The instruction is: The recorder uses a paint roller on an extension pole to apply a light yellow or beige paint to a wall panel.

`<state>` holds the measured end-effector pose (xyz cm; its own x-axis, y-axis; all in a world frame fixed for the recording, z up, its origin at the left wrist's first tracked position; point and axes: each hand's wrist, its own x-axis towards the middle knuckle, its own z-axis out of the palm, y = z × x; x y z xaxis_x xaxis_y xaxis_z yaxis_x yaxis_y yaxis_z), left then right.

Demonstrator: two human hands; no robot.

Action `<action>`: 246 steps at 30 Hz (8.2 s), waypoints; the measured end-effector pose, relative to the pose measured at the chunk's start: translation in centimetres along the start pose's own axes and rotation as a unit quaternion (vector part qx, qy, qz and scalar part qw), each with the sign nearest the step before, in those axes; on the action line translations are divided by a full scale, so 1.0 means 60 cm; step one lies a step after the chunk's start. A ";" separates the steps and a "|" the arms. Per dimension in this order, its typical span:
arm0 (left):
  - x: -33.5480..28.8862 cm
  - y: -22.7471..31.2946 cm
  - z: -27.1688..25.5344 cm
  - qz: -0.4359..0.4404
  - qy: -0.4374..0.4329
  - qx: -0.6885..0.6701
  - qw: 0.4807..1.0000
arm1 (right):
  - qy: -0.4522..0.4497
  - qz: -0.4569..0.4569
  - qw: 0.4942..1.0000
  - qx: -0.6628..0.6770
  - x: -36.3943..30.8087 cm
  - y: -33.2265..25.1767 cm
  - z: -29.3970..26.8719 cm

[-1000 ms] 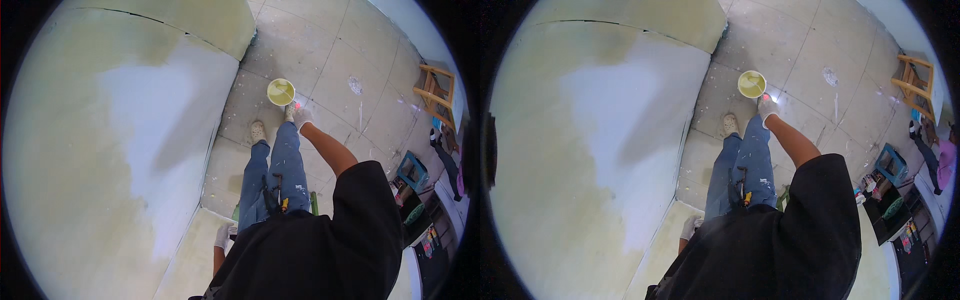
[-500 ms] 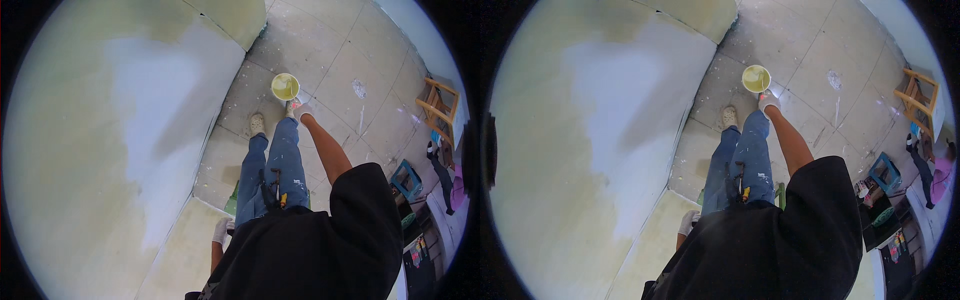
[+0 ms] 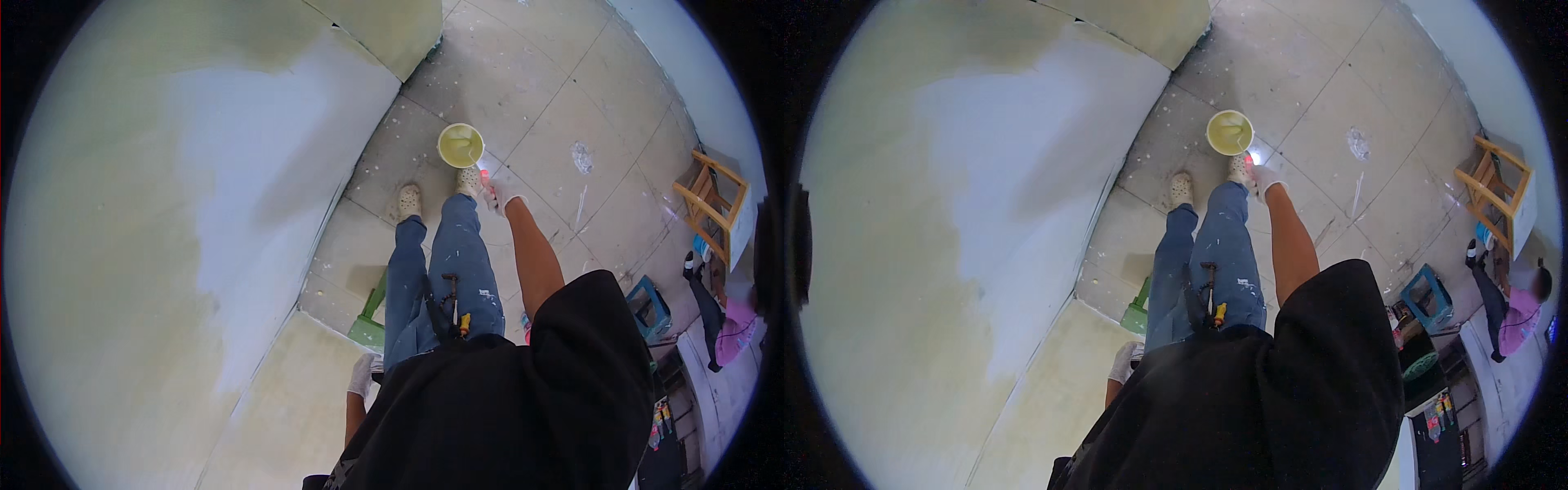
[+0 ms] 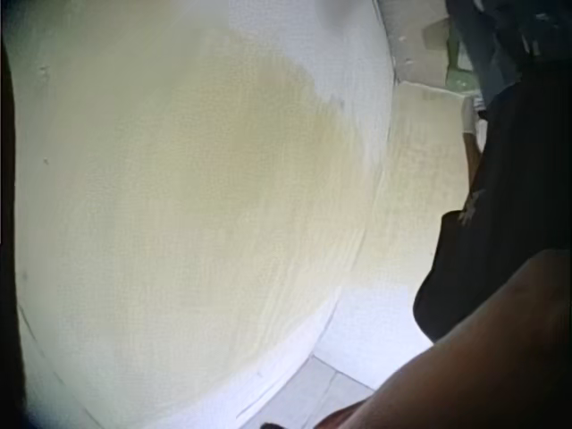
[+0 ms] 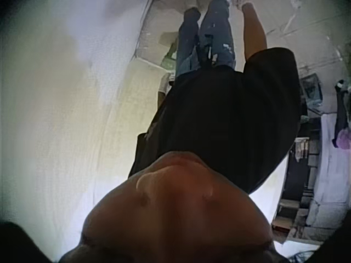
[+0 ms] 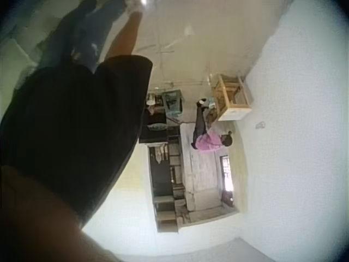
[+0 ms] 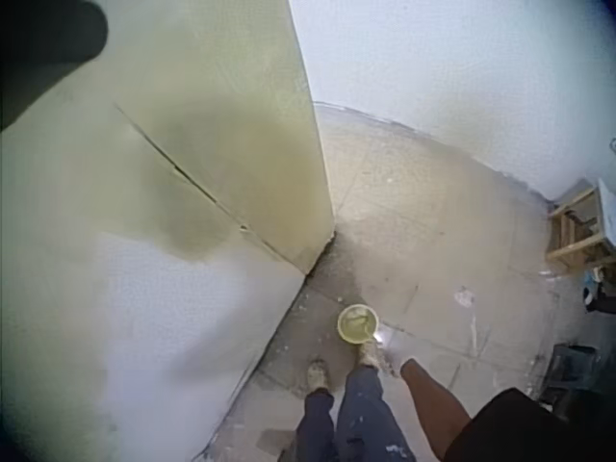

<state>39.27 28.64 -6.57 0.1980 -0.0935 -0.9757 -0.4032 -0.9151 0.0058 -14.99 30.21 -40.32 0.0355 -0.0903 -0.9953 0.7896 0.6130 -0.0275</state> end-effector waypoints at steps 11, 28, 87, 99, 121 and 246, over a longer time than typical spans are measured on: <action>-0.030 -0.005 0.051 -0.041 0.000 -0.072 0.997 | 0.214 -0.177 0.796 -0.538 -0.153 -0.006 0.063; -0.076 -0.010 0.086 -0.046 0.010 -0.024 0.999 | 0.236 -0.188 0.831 -0.468 -0.040 0.009 0.179; -0.026 -0.148 0.090 -0.022 -0.019 0.023 0.999 | 0.272 -0.257 0.798 -0.473 -0.081 0.037 0.112; 0.062 -0.179 0.194 0.048 -0.028 -0.115 0.992 | 0.255 -0.351 0.689 -0.581 -0.240 0.112 -0.027; 0.166 -0.420 0.453 0.045 0.038 -0.404 0.913 | -0.016 -0.124 0.898 -0.423 -0.189 -0.070 0.079; -0.091 0.194 0.550 0.635 0.212 0.187 0.719 | -0.111 -0.333 0.829 -0.436 -0.559 -0.120 -0.017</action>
<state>4.01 31.47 -8.40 -0.3195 -0.9441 -0.0809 -0.6949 0.1754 0.6974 -22.50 29.63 -6.86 -0.0418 -0.7196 -0.6931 -0.0591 0.6943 -0.7173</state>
